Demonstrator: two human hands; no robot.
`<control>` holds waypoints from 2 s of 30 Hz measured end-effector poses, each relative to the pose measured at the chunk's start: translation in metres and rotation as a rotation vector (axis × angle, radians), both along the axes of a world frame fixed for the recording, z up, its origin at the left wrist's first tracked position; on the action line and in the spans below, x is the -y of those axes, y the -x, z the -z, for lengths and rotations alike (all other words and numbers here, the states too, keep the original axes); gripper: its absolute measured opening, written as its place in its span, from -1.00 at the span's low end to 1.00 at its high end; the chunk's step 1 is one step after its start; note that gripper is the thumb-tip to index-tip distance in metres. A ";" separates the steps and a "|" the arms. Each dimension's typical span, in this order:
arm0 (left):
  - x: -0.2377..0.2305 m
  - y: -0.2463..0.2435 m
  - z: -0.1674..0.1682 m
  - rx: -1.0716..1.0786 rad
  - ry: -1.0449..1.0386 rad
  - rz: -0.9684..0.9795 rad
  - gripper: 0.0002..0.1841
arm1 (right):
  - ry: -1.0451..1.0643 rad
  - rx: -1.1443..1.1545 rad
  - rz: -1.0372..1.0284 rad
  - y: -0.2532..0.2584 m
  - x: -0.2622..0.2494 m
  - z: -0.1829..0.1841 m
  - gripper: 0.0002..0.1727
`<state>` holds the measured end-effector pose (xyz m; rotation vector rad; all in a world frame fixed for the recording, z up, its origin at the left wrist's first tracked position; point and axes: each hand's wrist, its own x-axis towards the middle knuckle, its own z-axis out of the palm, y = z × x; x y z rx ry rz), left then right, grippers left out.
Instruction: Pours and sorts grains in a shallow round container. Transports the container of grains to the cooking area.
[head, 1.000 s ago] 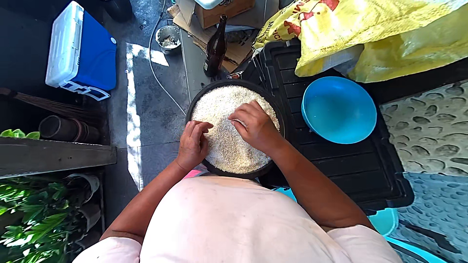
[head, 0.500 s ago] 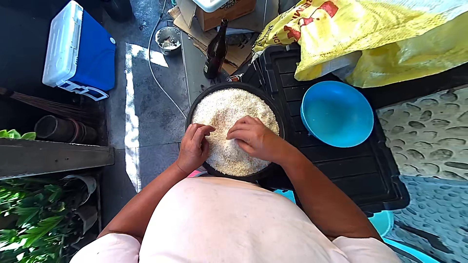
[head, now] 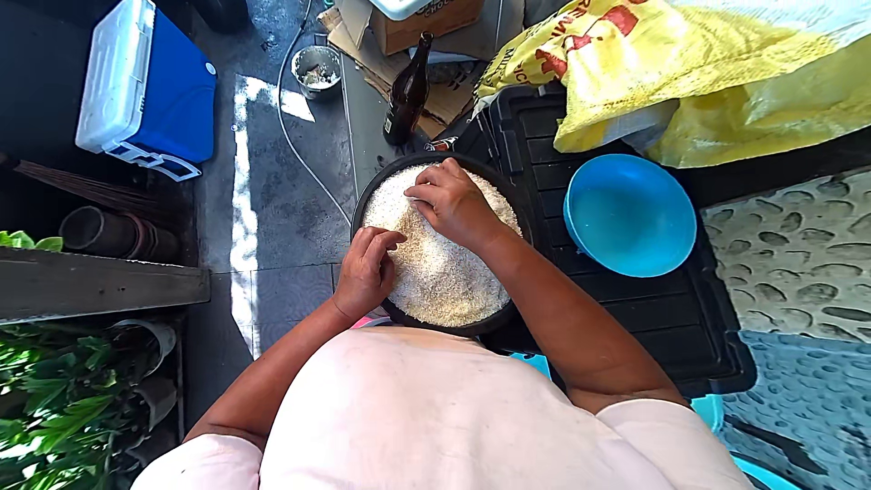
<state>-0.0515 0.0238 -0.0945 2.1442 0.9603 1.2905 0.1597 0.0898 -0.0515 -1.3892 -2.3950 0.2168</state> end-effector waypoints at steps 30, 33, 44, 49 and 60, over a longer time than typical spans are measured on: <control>0.000 0.000 0.003 -0.039 -0.003 0.003 -0.73 | 0.947 -1.835 0.620 -0.028 0.133 -0.026 -0.60; 0.001 0.001 0.003 -0.045 0.002 0.004 -0.73 | 0.951 -1.843 0.631 -0.026 0.134 -0.026 -0.64; 0.000 0.000 0.003 -0.047 0.005 -0.006 -0.72 | 0.911 -1.694 0.568 -0.031 0.137 -0.024 -0.73; 0.000 0.000 0.003 -0.043 -0.009 -0.010 -0.73 | 0.428 -1.068 0.352 -0.035 0.139 -0.018 -0.83; -0.002 0.000 0.005 -0.039 -0.001 -0.026 -0.73 | 0.057 -0.595 0.366 -0.043 0.123 -0.002 -0.89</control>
